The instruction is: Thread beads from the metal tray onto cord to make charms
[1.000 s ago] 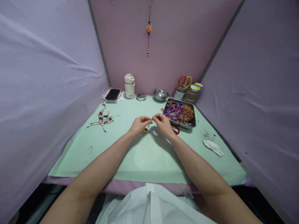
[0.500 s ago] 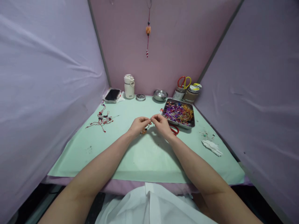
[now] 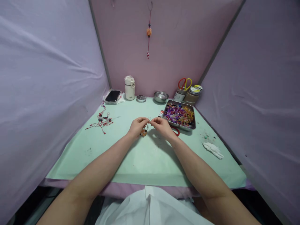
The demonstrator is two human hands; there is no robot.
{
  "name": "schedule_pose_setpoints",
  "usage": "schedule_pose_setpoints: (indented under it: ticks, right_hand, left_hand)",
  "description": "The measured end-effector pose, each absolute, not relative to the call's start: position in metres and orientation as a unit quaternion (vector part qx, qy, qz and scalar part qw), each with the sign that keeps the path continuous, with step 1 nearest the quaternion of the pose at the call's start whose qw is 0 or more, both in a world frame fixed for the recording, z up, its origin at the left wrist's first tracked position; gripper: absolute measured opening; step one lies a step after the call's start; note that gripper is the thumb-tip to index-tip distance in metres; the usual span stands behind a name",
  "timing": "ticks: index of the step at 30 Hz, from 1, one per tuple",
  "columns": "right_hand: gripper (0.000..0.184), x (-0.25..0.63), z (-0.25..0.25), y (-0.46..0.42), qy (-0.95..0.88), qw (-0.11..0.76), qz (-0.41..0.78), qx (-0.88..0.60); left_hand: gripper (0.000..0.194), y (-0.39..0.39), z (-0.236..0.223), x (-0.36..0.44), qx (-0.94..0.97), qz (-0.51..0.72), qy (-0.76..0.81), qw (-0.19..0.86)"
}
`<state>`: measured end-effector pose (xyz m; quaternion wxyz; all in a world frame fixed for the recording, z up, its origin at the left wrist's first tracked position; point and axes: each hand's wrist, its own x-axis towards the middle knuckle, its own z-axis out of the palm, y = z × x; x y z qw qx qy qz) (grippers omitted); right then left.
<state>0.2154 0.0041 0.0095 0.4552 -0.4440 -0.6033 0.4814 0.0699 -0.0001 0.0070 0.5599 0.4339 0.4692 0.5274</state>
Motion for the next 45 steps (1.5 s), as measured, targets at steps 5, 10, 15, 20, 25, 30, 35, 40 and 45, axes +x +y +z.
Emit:
schedule_pose_setpoints:
  ticks: [5, 10, 15, 20, 25, 30, 35, 40, 45]
  right_hand:
    - [0.022, 0.216, 0.01, 0.005, -0.611, 0.447, 0.478, -0.447]
    - [0.019, 0.216, 0.008, 0.007, -0.634, 0.477, 0.423, -0.439]
    - [0.019, 0.216, 0.006, 0.007, -0.639, 0.509, 0.34, -0.467]
    - [0.016, 0.214, 0.007, 0.005, -0.633, 0.482, 0.367, -0.482]
    - [0.02, 0.212, 0.007, 0.003, -0.606, 0.507, 0.371, -0.488]
    - [0.017, 0.21, 0.008, 0.0, -0.649, 0.506, 0.281, -0.494]
    - [0.025, 0.207, 0.007, -0.001, -0.617, 0.481, 0.379, -0.494]
    - [0.025, 0.208, 0.007, 0.0, -0.593, 0.493, 0.405, -0.491]
    - [0.023, 0.21, 0.007, 0.001, -0.601, 0.504, 0.388, -0.483]
  left_hand:
    - [0.022, -0.001, 0.011, 0.066, 0.406, 0.514, 0.422, 0.627]
    - [0.025, -0.002, 0.012, 0.066, 0.468, 0.464, 0.422, 0.623]
    - [0.026, -0.003, 0.01, 0.069, 0.5, 0.463, 0.44, 0.585]
    - [0.023, 0.001, 0.003, 0.07, 0.488, 0.499, 0.469, 0.541]
    - [0.019, 0.005, -0.002, 0.069, 0.5, 0.533, 0.483, 0.482]
    - [0.02, 0.005, -0.002, 0.069, 0.514, 0.553, 0.492, 0.433]
    - [0.018, 0.001, -0.001, 0.07, 0.528, 0.548, 0.485, 0.43]
    - [0.015, -0.003, 0.003, 0.073, 0.545, 0.53, 0.49, 0.427]
    - [0.016, -0.004, 0.002, 0.074, 0.547, 0.525, 0.496, 0.424]
